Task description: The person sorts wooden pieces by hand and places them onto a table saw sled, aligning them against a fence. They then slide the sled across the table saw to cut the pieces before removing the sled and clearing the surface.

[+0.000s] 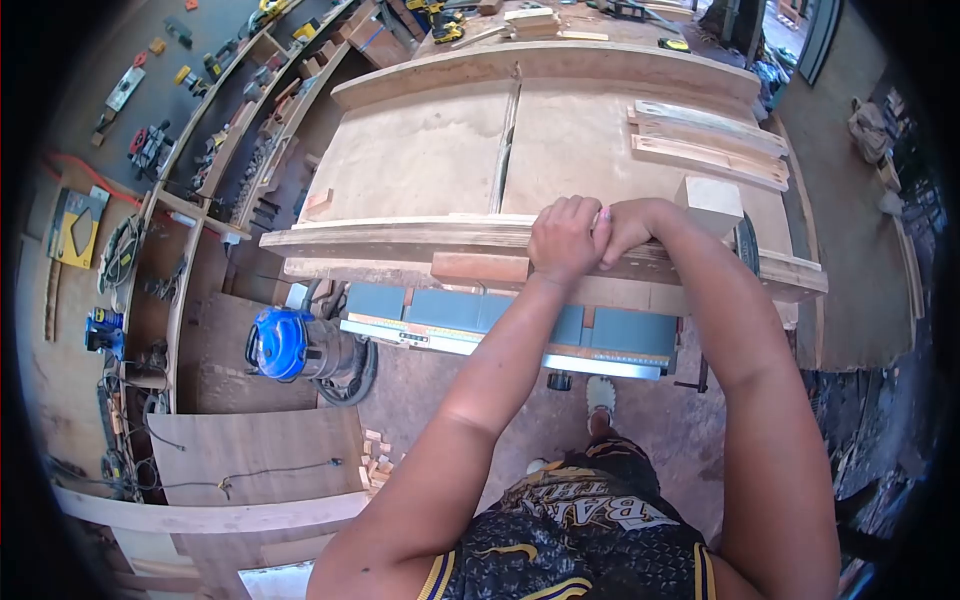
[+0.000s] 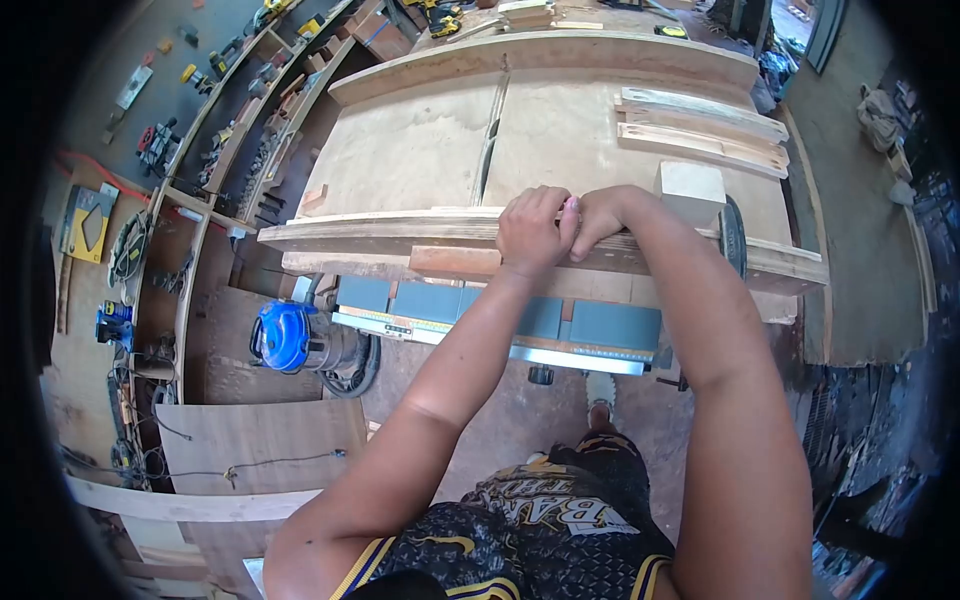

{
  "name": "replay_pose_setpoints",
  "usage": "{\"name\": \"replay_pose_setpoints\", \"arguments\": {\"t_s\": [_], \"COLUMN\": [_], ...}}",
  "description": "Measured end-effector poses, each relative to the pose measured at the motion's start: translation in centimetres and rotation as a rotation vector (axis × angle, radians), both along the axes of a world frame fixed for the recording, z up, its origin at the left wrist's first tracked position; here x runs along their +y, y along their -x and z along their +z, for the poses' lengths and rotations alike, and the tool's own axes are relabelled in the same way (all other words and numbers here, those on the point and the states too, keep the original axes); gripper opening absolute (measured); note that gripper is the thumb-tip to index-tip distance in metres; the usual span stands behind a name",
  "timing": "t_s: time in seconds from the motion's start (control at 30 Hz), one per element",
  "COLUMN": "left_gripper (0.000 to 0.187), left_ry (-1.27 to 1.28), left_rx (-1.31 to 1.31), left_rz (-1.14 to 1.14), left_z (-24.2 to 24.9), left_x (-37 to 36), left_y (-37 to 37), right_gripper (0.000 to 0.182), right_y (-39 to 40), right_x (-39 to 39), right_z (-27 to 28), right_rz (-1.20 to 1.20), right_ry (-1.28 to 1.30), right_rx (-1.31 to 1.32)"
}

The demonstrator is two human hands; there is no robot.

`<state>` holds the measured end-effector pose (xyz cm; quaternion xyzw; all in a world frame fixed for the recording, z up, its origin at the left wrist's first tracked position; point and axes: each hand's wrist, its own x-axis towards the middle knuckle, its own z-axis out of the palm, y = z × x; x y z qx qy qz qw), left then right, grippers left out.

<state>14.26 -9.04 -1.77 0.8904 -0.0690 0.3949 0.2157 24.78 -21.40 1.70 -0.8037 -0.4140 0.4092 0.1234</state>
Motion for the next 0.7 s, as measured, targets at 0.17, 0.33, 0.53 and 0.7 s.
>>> {"name": "replay_pose_setpoints", "arguments": {"t_s": [0.17, 0.33, 0.53, 0.7], "left_gripper": [0.015, 0.021, 0.029, 0.034], "left_ry": [0.010, 0.006, 0.015, 0.059], "left_rx": [-0.008, 0.038, 0.200, 0.319], "left_rz": [0.009, 0.059, 0.098, 0.145], "left_z": [-0.8, -0.9, -0.5, 0.8], "left_x": [0.3, 0.7, 1.7, 1.9], "left_y": [-3.2, -7.1, -11.2, -11.9], "right_gripper": [0.051, 0.060, 0.063, 0.073], "right_y": [-3.1, -7.6, -12.4, -13.0], "right_x": [0.1, 1.1, 1.7, 2.3], "right_z": [-1.2, -1.6, -3.1, -1.2], "right_rz": [-0.023, 0.040, 0.004, -0.090], "right_ry": [-0.019, 0.031, 0.011, 0.078], "right_rx": [0.008, 0.043, -0.010, -0.009]}}
